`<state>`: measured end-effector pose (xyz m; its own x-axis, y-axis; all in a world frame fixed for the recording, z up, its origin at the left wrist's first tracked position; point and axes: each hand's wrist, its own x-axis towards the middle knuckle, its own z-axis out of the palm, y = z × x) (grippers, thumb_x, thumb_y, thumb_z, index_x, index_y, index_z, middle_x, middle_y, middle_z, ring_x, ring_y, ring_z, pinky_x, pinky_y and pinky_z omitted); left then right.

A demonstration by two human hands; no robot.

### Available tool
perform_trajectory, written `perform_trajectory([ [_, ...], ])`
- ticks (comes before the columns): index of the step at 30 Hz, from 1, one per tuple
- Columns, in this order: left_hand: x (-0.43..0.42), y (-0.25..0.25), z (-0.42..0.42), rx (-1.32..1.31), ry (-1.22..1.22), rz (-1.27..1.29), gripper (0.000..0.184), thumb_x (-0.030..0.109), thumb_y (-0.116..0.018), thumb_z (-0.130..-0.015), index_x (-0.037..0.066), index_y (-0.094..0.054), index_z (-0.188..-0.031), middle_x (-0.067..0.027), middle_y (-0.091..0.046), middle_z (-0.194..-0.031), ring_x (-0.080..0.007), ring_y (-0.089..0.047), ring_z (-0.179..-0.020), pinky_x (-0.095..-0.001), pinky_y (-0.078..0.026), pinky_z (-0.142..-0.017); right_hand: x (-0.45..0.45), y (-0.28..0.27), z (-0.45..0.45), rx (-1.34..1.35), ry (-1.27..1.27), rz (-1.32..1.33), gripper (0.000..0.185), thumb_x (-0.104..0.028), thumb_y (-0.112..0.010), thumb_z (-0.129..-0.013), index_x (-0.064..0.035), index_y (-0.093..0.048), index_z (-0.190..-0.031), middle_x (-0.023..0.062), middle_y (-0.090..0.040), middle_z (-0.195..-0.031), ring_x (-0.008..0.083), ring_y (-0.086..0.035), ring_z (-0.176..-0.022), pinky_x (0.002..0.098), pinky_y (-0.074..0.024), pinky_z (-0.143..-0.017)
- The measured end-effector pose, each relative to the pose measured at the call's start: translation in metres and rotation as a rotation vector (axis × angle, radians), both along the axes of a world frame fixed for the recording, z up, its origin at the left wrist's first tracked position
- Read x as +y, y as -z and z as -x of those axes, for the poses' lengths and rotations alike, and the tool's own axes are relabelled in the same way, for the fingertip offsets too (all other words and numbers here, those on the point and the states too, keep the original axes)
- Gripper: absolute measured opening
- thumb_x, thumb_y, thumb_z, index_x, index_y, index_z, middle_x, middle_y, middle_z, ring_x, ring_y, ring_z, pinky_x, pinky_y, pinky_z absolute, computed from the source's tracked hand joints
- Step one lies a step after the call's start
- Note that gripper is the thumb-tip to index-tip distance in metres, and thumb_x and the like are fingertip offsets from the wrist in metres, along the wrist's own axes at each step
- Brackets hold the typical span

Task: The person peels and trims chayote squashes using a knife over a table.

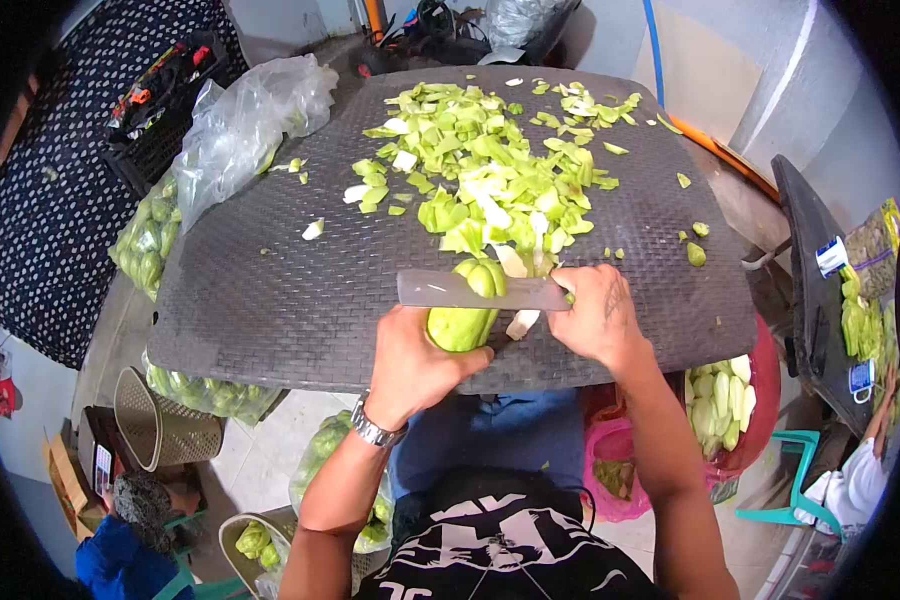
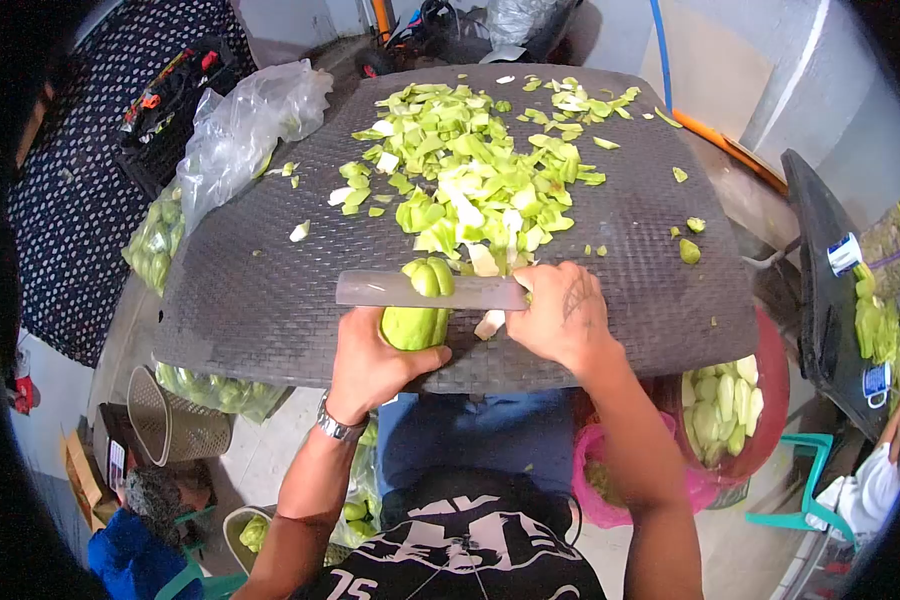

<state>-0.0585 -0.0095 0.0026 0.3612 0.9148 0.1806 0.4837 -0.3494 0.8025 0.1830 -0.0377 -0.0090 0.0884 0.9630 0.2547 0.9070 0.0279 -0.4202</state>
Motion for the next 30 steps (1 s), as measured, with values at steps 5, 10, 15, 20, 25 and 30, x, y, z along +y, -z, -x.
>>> perform_trajectory([
  [5,-0.008,0.0,-0.003,-0.044,-0.018,-0.032,0.061,0.022,-0.095,-0.06,0.002,-0.073,-0.114,-0.0161,-0.077,-0.104,-0.0325,-0.075,-0.098,-0.0405,-0.057,-0.091,-0.006,0.001,-0.006,-0.003,-0.025,-0.041,0.012,-0.016,-0.071,-0.079,-0.0044,-0.074,-0.08,0.0246,-0.068,-0.073,0.0466,-0.069,-0.077,0.0528,-0.0561,-0.077],
  [10,-0.006,-0.003,0.002,-0.017,-0.027,-0.203,0.065,0.02,-0.094,-0.062,0.0,-0.067,-0.118,-0.0168,-0.076,-0.104,-0.0304,-0.076,-0.095,-0.0404,-0.058,-0.088,0.008,-0.003,-0.042,-0.059,0.123,0.116,0.019,-0.017,-0.07,-0.081,-0.0017,-0.075,-0.09,0.0257,-0.072,-0.088,0.0453,-0.071,-0.089,0.0514,-0.0562,-0.085],
  [15,0.001,-0.004,0.007,-0.204,-0.073,0.104,0.06,0.022,-0.092,-0.07,0.004,-0.064,-0.12,-0.0192,-0.073,-0.106,-0.0359,-0.075,-0.096,-0.0428,-0.059,-0.086,0.004,-0.01,-0.057,-0.019,0.33,0.388,0.044,-0.037,-0.07,-0.089,0.0025,-0.074,-0.108,0.0268,-0.075,-0.107,0.0441,-0.071,-0.107,0.049,-0.0551,-0.096],
  [20,0.019,0.013,0.003,-1.008,0.083,0.877,0.064,0.047,-0.075,-0.093,0.006,-0.053,-0.138,-0.0239,-0.067,-0.127,-0.0391,-0.071,-0.109,-0.0596,-0.057,-0.095,0.003,-0.016,-0.044,0.395,0.221,0.603,0.051,-0.048,-0.066,-0.099,0.0023,-0.074,-0.109,0.0243,-0.076,-0.088,0.034,-0.075,-0.075,0.0421,-0.059,-0.074],
  [25,0.016,0.017,-0.015,-1.76,0.302,0.906,0.099,0.082,-0.059,-0.088,0.008,-0.044,-0.153,-0.0215,-0.053,-0.152,-0.043,-0.049,-0.142,-0.0768,-0.035,-0.113,-0.021,-0.011,0.017,1.184,-0.168,0.572,0.046,-0.041,-0.058,-0.109,0.004,-0.065,-0.118,0.0225,-0.076,-0.081,0.0106,-0.046,-0.039,0.0269,-0.0391,-0.041],
  [30,-0.002,0.012,-0.021,-1.873,0.254,0.779,0.091,0.077,-0.057,-0.093,0.006,-0.051,-0.149,-0.0165,-0.055,-0.152,-0.0354,-0.051,-0.14,-0.0533,-0.039,-0.119,-0.018,-0.016,0.047,1.491,-0.177,0.45,0.058,-0.051,-0.062,-0.105,0.0034,-0.064,-0.123,0.0217,-0.076,-0.1,0.0085,-0.047,-0.042,0.0238,-0.0366,-0.041],
])
